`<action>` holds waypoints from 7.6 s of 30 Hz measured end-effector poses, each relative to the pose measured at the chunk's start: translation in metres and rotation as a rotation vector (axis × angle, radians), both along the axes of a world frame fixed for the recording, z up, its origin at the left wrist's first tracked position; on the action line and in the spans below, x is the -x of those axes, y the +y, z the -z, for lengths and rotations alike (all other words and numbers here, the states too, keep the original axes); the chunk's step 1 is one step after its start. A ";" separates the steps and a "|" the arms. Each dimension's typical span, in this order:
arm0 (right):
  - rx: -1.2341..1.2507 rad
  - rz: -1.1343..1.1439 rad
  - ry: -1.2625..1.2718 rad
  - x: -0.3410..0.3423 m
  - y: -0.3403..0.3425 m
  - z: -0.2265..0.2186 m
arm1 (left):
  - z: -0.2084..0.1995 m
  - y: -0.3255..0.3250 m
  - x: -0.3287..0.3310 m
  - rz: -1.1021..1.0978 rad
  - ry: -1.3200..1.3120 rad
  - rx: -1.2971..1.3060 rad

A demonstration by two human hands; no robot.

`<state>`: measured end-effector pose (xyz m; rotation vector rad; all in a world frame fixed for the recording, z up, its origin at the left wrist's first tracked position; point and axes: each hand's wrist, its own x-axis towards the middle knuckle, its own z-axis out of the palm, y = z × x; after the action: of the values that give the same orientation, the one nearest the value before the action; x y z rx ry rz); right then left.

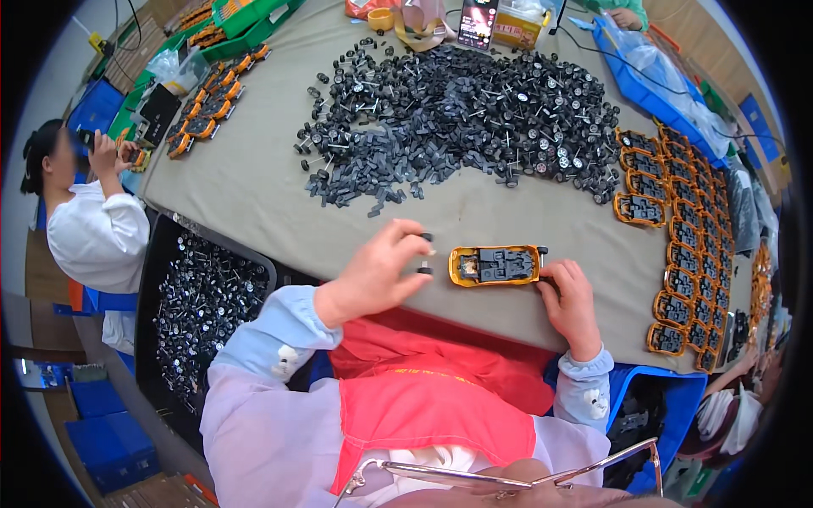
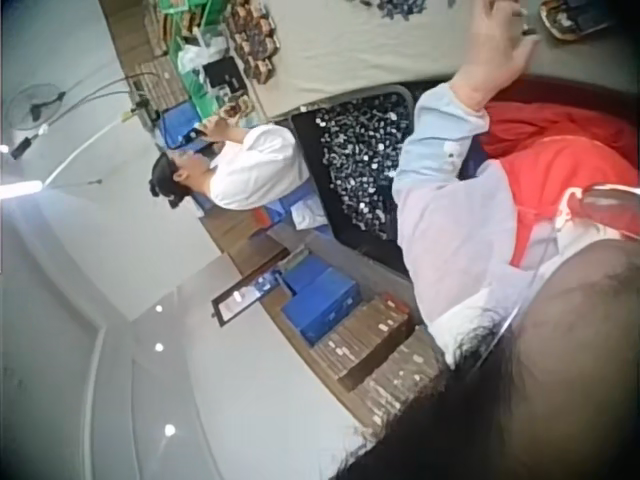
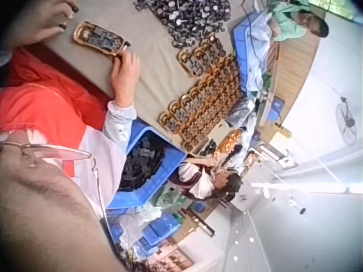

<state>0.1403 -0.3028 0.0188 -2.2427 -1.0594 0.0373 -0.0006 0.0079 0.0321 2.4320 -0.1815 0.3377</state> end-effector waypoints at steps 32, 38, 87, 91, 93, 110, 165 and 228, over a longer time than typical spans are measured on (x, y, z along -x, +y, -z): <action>0.078 -0.134 0.137 -0.001 0.038 -0.032 | 0.027 -0.026 -0.056 0.266 -0.042 0.087; -0.204 0.412 -0.198 0.042 -0.091 -0.038 | 0.042 -0.021 -0.045 0.196 -0.010 0.101; -0.032 0.216 -0.012 0.015 -0.072 0.002 | 0.040 -0.009 -0.027 0.175 -0.014 0.344; -0.199 0.140 0.081 0.015 -0.033 -0.026 | 0.038 -0.013 -0.028 0.134 0.033 0.321; -0.137 -0.070 -0.037 0.015 0.003 -0.048 | 0.039 -0.014 -0.028 0.122 0.051 0.323; 0.140 -0.314 -0.112 0.020 0.096 -0.045 | 0.043 -0.014 -0.028 0.099 -0.042 0.345; -0.453 0.098 0.801 0.026 0.056 0.006 | 0.036 -0.045 -0.012 -0.258 0.167 1.056; 0.376 0.534 -0.343 -0.341 -0.092 0.025 | 0.110 0.349 0.115 -1.187 -0.116 -0.004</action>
<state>0.4811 -0.3952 -0.0061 -2.8840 -0.6136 -0.4199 -0.1160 0.3566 -0.0777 2.2470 1.2439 0.9627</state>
